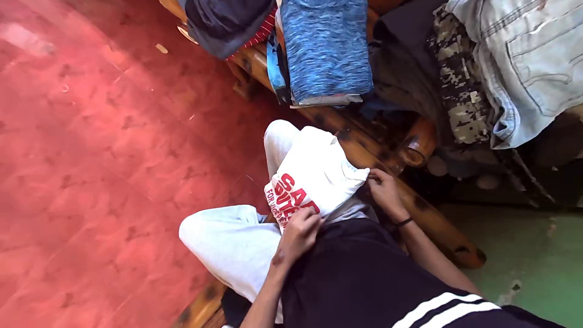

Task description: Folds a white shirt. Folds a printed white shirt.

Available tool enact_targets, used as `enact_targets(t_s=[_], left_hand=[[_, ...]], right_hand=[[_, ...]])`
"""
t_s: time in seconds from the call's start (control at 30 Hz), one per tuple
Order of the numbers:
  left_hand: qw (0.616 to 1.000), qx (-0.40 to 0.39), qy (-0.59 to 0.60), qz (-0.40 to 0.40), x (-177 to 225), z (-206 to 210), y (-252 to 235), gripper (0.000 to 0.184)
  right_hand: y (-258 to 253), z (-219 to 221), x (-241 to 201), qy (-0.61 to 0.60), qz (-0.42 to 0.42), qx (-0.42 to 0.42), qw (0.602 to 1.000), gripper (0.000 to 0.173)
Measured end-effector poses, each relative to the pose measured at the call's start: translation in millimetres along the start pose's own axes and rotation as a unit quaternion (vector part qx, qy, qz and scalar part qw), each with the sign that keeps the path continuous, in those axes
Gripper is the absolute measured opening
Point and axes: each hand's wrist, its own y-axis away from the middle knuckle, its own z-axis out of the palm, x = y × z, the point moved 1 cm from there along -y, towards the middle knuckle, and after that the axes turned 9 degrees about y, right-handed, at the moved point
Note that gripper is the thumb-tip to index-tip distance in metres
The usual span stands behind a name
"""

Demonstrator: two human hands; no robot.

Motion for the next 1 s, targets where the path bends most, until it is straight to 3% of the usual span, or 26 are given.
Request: enact_targets(t_s=[0.07, 0.13, 0.2, 0.27, 0.4, 0.5, 0.6, 0.63, 0.77, 0.83, 0.93, 1.0], left_hand=[[0.992, 0.114, 0.02, -0.057, -12.1, -17.7, -7.3, 0.025], [0.98, 0.152, 0.025, -0.127, -22.0, -41.3, -20.6, 0.053], [0.972, 0.103, 0.035, -0.206, -32.5, -55.8, -41.3, 0.083], [0.961, 0.026, 0.01, -0.273, -37.2, -53.2, -61.7, 0.094], [0.932, -0.037, -0.053, -0.357, -18.5, -46.1, -84.0, 0.088], [0.926, -0.073, -0.006, -0.372, -23.3, -65.4, -90.4, 0.065], [0.932, -0.092, 0.094, -0.338, -32.4, -82.0, -97.2, 0.044], [0.93, -0.092, 0.114, -0.339, -35.4, -84.1, -100.6, 0.046], [0.907, -0.107, 0.117, -0.391, -45.0, -77.7, -104.3, 0.083], [0.89, -0.108, 0.158, -0.414, -46.6, -74.7, -103.3, 0.085], [0.868, -0.106, 0.239, -0.422, -50.0, -75.4, -103.3, 0.064], [0.878, -0.099, 0.245, -0.398, -51.8, -77.5, -105.7, 0.043]], right_hand=[[11.3, 4.5, -11.5, -0.173, 0.088, 0.001, 0.981, 0.035], [23.0, 13.6, -22.7, -0.27, 0.131, -0.025, 0.954, 0.056], [22.1, 28.8, -31.2, -0.273, 0.114, -0.077, 0.952, 0.068], [7.7, 41.6, -39.6, -0.241, 0.107, -0.101, 0.959, 0.079], [-18.2, 46.1, -63.0, -0.277, 0.155, -0.067, 0.946, 0.072], [-18.7, 40.8, -71.5, -0.302, 0.132, -0.051, 0.943, 0.076], [-17.0, 34.7, -82.8, -0.338, 0.106, -0.049, 0.934, 0.074], [-18.5, 33.7, -85.6, -0.344, 0.093, -0.049, 0.933, 0.072], [-24.7, 40.2, -80.9, -0.316, 0.096, -0.078, 0.941, 0.07], [-30.9, 38.6, -76.1, -0.328, 0.121, -0.099, 0.932, 0.075], [-37.8, 27.0, -80.3, -0.37, 0.11, -0.154, 0.91, 0.08], [-38.3, 20.0, -90.4, -0.381, 0.06, -0.178, 0.905, 0.081]])
